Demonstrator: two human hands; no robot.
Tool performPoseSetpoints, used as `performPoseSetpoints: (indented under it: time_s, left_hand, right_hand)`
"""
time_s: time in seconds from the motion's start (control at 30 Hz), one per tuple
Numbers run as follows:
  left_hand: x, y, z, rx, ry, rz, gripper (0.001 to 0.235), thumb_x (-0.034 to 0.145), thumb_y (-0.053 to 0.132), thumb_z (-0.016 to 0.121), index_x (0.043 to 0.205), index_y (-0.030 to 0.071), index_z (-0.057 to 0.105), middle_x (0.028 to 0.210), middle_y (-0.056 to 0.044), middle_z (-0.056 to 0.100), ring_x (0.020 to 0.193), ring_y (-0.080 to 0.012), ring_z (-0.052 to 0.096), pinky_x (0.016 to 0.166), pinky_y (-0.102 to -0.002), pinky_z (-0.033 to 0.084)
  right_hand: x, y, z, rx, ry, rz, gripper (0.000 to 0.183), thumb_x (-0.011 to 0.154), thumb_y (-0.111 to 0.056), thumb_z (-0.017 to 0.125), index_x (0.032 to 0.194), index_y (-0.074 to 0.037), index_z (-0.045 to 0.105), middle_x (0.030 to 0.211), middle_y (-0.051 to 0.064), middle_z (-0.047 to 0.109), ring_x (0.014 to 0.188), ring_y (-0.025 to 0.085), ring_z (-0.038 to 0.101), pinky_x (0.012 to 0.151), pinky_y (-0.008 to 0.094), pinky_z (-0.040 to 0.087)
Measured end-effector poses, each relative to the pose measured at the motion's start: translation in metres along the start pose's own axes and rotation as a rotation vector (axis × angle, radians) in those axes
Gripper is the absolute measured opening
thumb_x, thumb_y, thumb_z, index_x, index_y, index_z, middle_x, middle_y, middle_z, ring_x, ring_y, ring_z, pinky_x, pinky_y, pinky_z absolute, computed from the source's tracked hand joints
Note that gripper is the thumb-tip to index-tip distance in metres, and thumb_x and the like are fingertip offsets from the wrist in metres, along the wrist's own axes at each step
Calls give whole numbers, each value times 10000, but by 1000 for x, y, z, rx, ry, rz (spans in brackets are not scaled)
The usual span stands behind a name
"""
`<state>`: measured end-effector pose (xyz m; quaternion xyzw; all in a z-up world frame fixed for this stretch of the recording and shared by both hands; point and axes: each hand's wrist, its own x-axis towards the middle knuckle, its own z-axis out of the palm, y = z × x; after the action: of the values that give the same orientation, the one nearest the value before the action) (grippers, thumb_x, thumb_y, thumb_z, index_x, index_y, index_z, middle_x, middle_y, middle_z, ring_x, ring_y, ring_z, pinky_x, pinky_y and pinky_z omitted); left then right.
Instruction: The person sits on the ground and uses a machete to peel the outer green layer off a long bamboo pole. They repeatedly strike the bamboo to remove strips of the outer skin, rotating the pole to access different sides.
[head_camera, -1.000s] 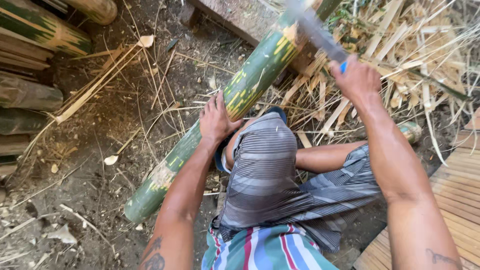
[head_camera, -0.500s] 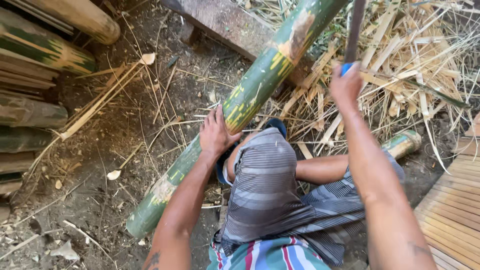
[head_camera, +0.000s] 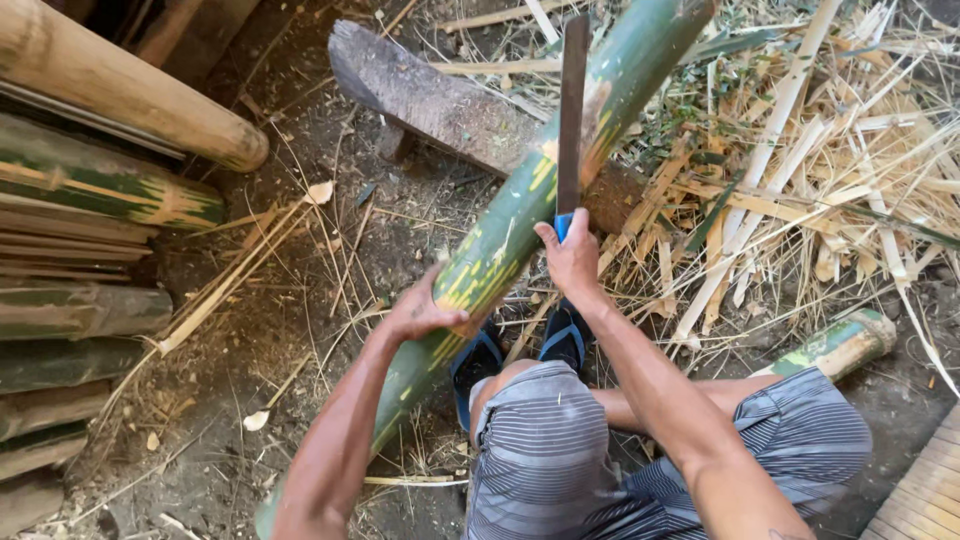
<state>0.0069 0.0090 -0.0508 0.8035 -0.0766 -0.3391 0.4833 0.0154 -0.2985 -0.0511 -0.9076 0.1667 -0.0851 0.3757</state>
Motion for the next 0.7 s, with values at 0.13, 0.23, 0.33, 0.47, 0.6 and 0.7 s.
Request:
performPoseSetpoints:
  time_s: [0.13, 0.23, 0.33, 0.47, 0.6, 0.7]
  left_hand:
    - [-20, 40, -15, 152, 123, -71, 1285, 526, 503, 851, 1611, 145, 264, 1335, -225, 647, 1192, -340, 665, 1041, -432, 519]
    - [-37, 74, -3, 405, 170, -267, 1269, 584, 508, 869, 1623, 175, 220, 1333, -230, 592, 1115, -374, 672, 944, -479, 573]
    - [-40, 83, 23, 519, 273, -274, 1262, 613, 532, 877, 1618, 183, 199, 1350, -247, 533, 1101, -417, 651, 905, -523, 582]
    - [-56, 56, 53, 559, 485, 0, 1310, 531, 537, 937, 1566, 137, 242, 1369, -248, 514, 1225, -450, 549, 962, -586, 485]
    - [-56, 48, 53, 484, 371, -52, 1277, 587, 575, 913, 1556, 91, 237, 1451, -260, 472, 1272, -437, 535, 1002, -577, 480]
    - [-57, 46, 55, 485, 364, -80, 1205, 647, 596, 874, 1566, 98, 273, 1480, -241, 477, 1303, -428, 535, 1038, -552, 487]
  right_hand:
    - [22, 0, 10, 35, -82, 2, 784, 878, -718, 627, 1137, 1, 453, 723, 223, 623, 720, 477, 649, 616, 539, 492]
    - [38, 8, -2, 10, -139, -114, 799, 869, -679, 666, 1150, 37, 451, 710, 225, 624, 671, 460, 649, 595, 538, 501]
    - [30, 11, -26, -82, -149, -126, 853, 873, -609, 697, 1253, 95, 403, 750, 243, 635, 676, 442, 667, 572, 516, 536]
    - [21, 13, -97, -269, -317, 65, 557, 935, -493, 655, 1142, -7, 479, 921, 205, 660, 698, 383, 704, 586, 489, 578]
    - [14, 2, -156, -658, -176, -234, 509, 1014, -486, 617, 1113, 0, 503, 933, 241, 673, 750, 446, 677, 630, 552, 530]
    - [7, -18, -170, -670, -331, -167, 553, 1060, -541, 509, 1123, 8, 493, 855, 237, 677, 744, 434, 695, 663, 558, 549]
